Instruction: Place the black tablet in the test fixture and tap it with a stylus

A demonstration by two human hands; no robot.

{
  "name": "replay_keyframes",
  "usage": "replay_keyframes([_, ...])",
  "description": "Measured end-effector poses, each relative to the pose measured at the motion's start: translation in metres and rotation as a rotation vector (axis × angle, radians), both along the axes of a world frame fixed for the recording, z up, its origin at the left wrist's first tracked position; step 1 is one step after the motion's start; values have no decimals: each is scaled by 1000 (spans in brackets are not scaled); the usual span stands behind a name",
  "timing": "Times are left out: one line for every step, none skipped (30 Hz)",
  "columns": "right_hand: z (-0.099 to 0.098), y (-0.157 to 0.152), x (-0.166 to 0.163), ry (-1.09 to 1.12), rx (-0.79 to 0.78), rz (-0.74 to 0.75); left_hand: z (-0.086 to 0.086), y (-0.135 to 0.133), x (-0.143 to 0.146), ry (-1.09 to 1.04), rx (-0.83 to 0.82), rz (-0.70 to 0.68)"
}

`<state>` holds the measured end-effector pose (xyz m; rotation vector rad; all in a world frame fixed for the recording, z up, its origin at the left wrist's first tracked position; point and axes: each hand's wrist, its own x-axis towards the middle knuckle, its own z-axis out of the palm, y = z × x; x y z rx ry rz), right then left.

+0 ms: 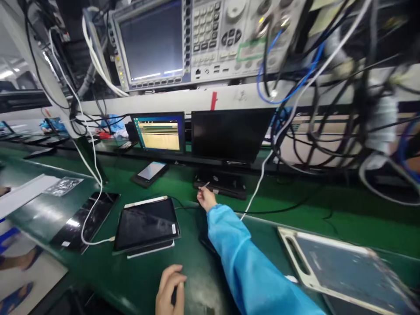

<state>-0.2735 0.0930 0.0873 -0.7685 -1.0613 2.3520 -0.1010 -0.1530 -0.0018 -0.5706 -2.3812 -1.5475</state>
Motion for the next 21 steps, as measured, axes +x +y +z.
replay_keyframes([0,-6,4,34,12,22,3,-1,1,-5,-9,-13])
replay_keyframes([-1,-15,11,75,31,41,6,-3,1,-7,-27,-27])
replay_keyframes([-1,-25,19,118,56,56,10,-6,1,-7,-50,-44])
replay_keyframes([-2,-37,28,157,86,66,13,-9,0,-7,-80,-68])
replay_keyframes([-3,-49,37,189,120,73,16,-13,-2,-2,-118,-92])
replay_keyframes([-7,-60,47,210,156,79,19,-18,-6,9,-165,-106])
replay_keyframes([-11,-71,56,218,190,83,22,-24,-11,31,-222,-107])
replay_keyframes([-17,-81,64,216,223,85,24,-31,-18,72,-285,-91])
replay_keyframes([-24,-90,70,206,252,81,26,-38,-26,129,-354,-58])
replay_keyframes([-32,-97,74,192,279,72,27,-46,-34,205,-430,-18])
replay_keyframes([-40,-103,76,175,303,56,28,-54,-43,282,-505,28])
replay_keyframes([-47,-108,77,155,325,35,28,-62,-52,342,-581,74])
replay_keyframes([-55,-112,77,136,345,16,29,-68,-59,378,-649,120])
replay_keyframes([-61,-116,76,117,364,2,28,-74,-66,389,-709,164])
replay_keyframes([-66,-118,75,100,383,-6,28,-78,-72,380,-756,201])
replay_keyframes([-71,-120,74,86,404,-7,28,-81,-76,357,-790,231])
replay_keyframes([-74,-122,73,75,424,-6,27,-83,-78,331,-813,251])
replay_keyframes([-76,-123,72,67,446,-4,26,-84,-80,306,-828,260])
replay_keyframes([-78,-123,71,61,466,-4,25,-84,-81,285,-837,259])
replay_keyframes([-80,-123,70,55,486,-8,24,-84,-81,266,-843,253])
replay_keyframes([-81,-122,70,48,505,-13,24,-84,-81,249,-846,247])
